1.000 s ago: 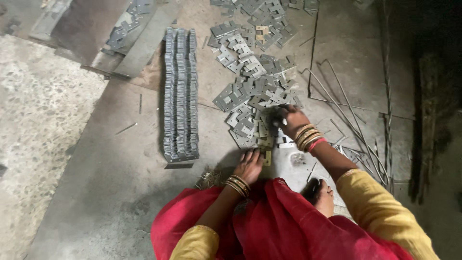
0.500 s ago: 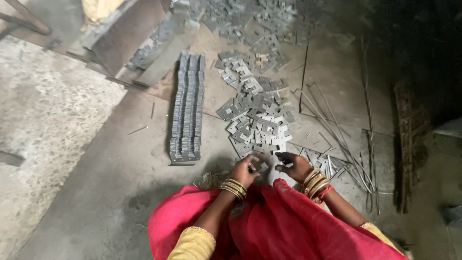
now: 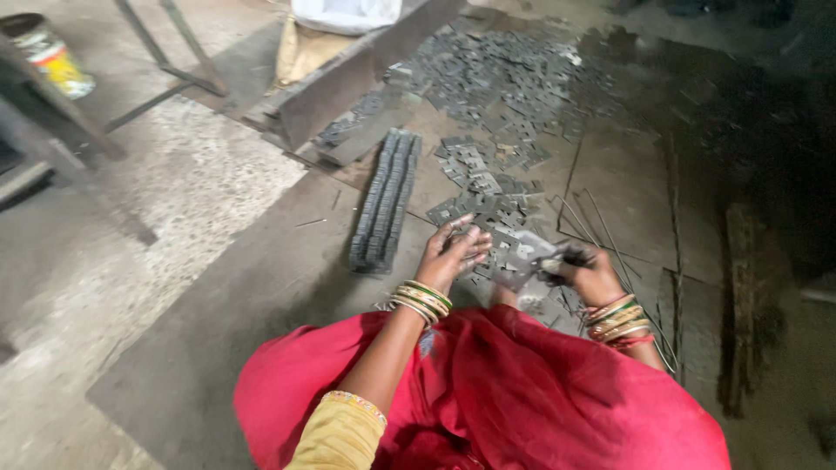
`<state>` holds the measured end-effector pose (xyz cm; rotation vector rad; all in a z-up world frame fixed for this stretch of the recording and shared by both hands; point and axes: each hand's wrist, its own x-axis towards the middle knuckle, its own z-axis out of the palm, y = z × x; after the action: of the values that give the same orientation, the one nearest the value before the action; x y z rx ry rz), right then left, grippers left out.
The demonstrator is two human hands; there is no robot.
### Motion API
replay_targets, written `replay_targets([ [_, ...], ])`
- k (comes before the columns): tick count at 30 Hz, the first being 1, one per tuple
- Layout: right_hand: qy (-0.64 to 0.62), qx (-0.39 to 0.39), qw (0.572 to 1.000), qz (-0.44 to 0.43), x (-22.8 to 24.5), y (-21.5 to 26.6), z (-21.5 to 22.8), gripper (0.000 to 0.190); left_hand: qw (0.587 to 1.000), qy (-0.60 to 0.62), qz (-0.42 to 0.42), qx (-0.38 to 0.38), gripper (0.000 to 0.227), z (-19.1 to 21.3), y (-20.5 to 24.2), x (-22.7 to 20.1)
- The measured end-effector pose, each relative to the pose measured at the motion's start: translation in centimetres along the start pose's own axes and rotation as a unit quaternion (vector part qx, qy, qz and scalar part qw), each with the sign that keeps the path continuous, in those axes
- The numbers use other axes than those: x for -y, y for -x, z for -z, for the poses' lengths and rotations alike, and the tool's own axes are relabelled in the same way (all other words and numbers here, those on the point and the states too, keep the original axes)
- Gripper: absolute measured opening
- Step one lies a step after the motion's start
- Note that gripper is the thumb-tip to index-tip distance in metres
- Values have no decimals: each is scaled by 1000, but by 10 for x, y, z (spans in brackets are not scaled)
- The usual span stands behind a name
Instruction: The person sits on the floor and sorts small metal pieces by hand, stacking them into neat piles. The person repeatedly picks up pieces from a scattered pile and places them into organized stacks.
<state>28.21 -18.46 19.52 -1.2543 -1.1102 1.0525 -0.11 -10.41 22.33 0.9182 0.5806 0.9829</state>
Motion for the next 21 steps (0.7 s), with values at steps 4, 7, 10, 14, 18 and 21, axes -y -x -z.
replay_targets([
  [4,29,-18,999,16,24,2,15,17,995,90,24,44,46,2,29,-39],
  [7,60,-15,998,28,40,3,20,18,997,60,8,42,48,-4,43,-55],
  [10,72,7,997,19,56,4,18,16,999,0,-25,35,54,-7,52,-66],
  [14,187,50,980,53,91,-3,10,14,997,-54,-47,21,67,-1,49,-80],
  [18,440,82,892,65,133,2,9,23,997,-56,-44,10,76,7,24,-76],
  [21,528,114,839,68,165,0,15,25,995,-84,-52,30,77,12,-20,-68],
])
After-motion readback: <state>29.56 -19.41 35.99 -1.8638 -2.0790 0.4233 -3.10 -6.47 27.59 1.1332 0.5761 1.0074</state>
